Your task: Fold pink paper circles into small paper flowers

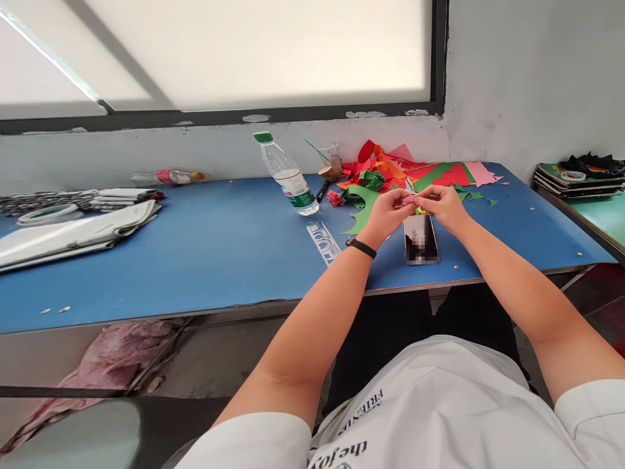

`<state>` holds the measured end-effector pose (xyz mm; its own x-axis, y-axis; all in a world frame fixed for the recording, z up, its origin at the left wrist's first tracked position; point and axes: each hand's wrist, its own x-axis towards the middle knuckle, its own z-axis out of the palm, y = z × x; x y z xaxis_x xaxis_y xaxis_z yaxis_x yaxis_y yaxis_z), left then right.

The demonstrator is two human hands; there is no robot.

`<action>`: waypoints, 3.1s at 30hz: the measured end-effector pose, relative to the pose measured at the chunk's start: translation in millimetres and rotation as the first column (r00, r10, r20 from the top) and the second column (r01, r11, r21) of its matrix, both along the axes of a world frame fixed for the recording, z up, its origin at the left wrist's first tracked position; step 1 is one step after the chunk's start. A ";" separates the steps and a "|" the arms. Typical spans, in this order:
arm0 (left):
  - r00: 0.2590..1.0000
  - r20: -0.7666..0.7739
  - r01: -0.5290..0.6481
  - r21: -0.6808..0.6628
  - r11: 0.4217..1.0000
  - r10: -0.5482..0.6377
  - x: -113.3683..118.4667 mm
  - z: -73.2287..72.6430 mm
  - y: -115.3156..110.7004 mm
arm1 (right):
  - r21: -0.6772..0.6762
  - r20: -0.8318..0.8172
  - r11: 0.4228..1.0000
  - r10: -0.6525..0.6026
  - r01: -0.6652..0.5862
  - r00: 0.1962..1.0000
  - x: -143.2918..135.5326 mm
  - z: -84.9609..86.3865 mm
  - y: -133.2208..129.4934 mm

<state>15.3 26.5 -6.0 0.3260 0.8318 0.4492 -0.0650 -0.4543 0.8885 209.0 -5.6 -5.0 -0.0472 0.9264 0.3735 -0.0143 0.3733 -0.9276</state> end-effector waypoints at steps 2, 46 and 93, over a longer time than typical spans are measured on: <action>1.000 0.000 0.001 -0.011 1.000 -0.001 0.1 -0.3 0.2 | -0.004 -0.044 1.000 0.014 -0.014 0.999 0.0 -0.3 -0.5; 0.989 0.132 0.088 -0.152 0.984 -0.068 1.0 -1.7 4.3 | 0.014 0.006 1.000 -0.021 0.021 1.000 -0.4 8.0 2.8; 0.984 0.178 0.000 -0.104 0.995 0.019 3.5 -30.0 40.8 | 0.006 0.041 1.000 -0.001 0.001 0.999 -3.5 -8.5 24.0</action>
